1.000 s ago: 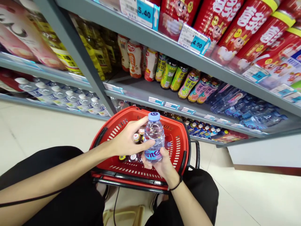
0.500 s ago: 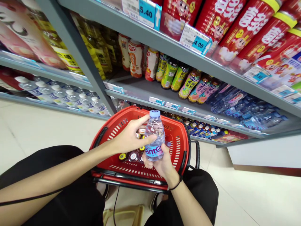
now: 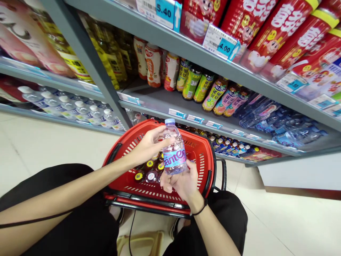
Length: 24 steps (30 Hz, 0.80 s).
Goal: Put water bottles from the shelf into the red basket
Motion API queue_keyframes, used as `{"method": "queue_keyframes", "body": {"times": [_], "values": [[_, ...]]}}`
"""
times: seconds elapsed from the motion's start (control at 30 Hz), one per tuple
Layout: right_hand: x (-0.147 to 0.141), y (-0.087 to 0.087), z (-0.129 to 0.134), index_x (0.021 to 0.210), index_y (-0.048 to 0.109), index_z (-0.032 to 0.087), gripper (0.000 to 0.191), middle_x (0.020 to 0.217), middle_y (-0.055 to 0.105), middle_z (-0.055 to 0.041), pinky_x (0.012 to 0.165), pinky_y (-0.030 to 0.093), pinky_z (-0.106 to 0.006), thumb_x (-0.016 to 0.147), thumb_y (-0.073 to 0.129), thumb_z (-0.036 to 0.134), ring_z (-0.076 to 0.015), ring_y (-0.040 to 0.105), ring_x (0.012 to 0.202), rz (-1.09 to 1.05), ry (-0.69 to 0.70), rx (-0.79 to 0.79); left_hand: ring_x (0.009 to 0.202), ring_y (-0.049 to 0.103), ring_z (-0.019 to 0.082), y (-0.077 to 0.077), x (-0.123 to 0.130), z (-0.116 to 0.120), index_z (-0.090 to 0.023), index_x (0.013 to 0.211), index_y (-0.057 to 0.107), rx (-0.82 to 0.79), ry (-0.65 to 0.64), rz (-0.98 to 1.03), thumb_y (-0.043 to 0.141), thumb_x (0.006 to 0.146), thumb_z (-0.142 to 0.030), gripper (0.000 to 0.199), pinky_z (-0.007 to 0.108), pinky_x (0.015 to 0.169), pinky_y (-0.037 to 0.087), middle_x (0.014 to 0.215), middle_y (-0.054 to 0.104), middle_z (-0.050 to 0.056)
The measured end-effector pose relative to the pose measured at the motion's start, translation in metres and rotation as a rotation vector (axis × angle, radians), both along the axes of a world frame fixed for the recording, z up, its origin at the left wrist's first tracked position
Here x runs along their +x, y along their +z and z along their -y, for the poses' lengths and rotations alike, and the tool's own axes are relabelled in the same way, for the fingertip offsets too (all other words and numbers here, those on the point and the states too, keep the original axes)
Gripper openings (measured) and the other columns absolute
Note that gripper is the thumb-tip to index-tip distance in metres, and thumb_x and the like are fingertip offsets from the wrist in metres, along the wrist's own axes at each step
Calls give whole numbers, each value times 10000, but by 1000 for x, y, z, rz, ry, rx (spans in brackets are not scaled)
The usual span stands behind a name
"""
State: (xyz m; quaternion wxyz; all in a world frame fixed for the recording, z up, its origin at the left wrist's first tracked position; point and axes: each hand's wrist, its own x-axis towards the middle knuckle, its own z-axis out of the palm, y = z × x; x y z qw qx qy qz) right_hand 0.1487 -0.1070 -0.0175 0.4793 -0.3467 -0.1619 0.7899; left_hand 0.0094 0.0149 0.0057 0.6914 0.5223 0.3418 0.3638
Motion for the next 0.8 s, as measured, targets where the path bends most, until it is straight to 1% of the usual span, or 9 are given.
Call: {"method": "queue_keyframes", "body": {"times": [0.13, 0.23, 0.4, 0.47, 0.5, 0.53, 0.6, 0.7, 0.8], "values": [[-1, 2, -1, 1003, 681, 128, 718, 706, 679, -106, 450, 346, -282, 846, 438, 785, -190, 504, 516, 77, -24, 37, 1096, 684, 279, -2, 0, -4, -136, 1154, 633, -45, -8, 17, 777, 795, -493, 526, 375, 921, 527, 1159, 740, 111], [-2, -5, 0, 946, 687, 135, 669, 743, 682, -109, 440, 374, -273, 871, 510, 776, -189, 548, 560, 168, -95, 94, 1108, 670, 280, 1, -3, -6, -132, 1201, 613, -42, -57, 33, 729, 816, -482, 533, 372, 924, 510, 1211, 723, 112], [-5, -16, -1, 1081, 645, 187, 397, 828, 693, -42, 414, 411, -243, 853, 786, 480, -121, 519, 499, 476, -263, 234, 1086, 662, 283, 6, -8, -7, -127, 1207, 599, 3, -99, 46, 642, 848, -504, 522, 412, 965, 492, 1180, 719, 119], [-6, -17, -2, 1158, 620, 214, 474, 970, 714, -47, 522, 519, -267, 786, 869, 369, -138, 609, 614, 676, -343, 275, 1131, 656, 294, 7, -9, -7, -127, 1262, 583, -24, -119, 82, 656, 836, -500, 571, 431, 1003, 488, 1219, 710, 130], [-6, -17, -2, 1198, 609, 223, 537, 1078, 711, -61, 650, 577, -296, 754, 894, 322, -166, 666, 754, 787, -388, 304, 1155, 650, 299, 8, -10, -6, -128, 1295, 574, -35, -131, 94, 659, 835, -498, 596, 437, 1018, 487, 1232, 707, 133], [-6, -17, -3, 1238, 598, 230, 590, 1186, 689, -76, 805, 593, -332, 737, 905, 291, -198, 685, 923, 894, -430, 335, 1180, 642, 304, 9, -11, -6, -129, 1318, 570, -36, -141, 98, 659, 839, -498, 612, 440, 1032, 485, 1242, 705, 133], [-3, -17, -3, 1304, 571, 237, 650, 1315, 632, -95, 1029, 526, -396, 743, 899, 273, -243, 634, 1166, 1059, -485, 393, 1202, 628, 310, 10, -13, -4, -136, 1332, 582, -6, -164, 91, 655, 846, -505, 615, 437, 1041, 482, 1247, 702, 128], [4, -18, -3, 1328, 541, 230, 638, 1340, 602, -117, 1093, 481, -450, 783, 869, 279, -268, 604, 1225, 1185, -509, 434, 1152, 635, 294, 8, -15, -3, -165, 1327, 610, 71, -196, 87, 664, 840, -531, 611, 421, 1021, 486, 1251, 694, 109], [9, -18, -3, 1335, 525, 222, 655, 1353, 588, -137, 1105, 466, -475, 780, 870, 272, -281, 595, 1236, 1237, -535, 450, 1004, 668, 262, 2, -14, -4, -182, 1343, 614, 86, -231, 118, 624, 870, -567, 611, 402, 922, 524, 1217, 705, 99]]}}
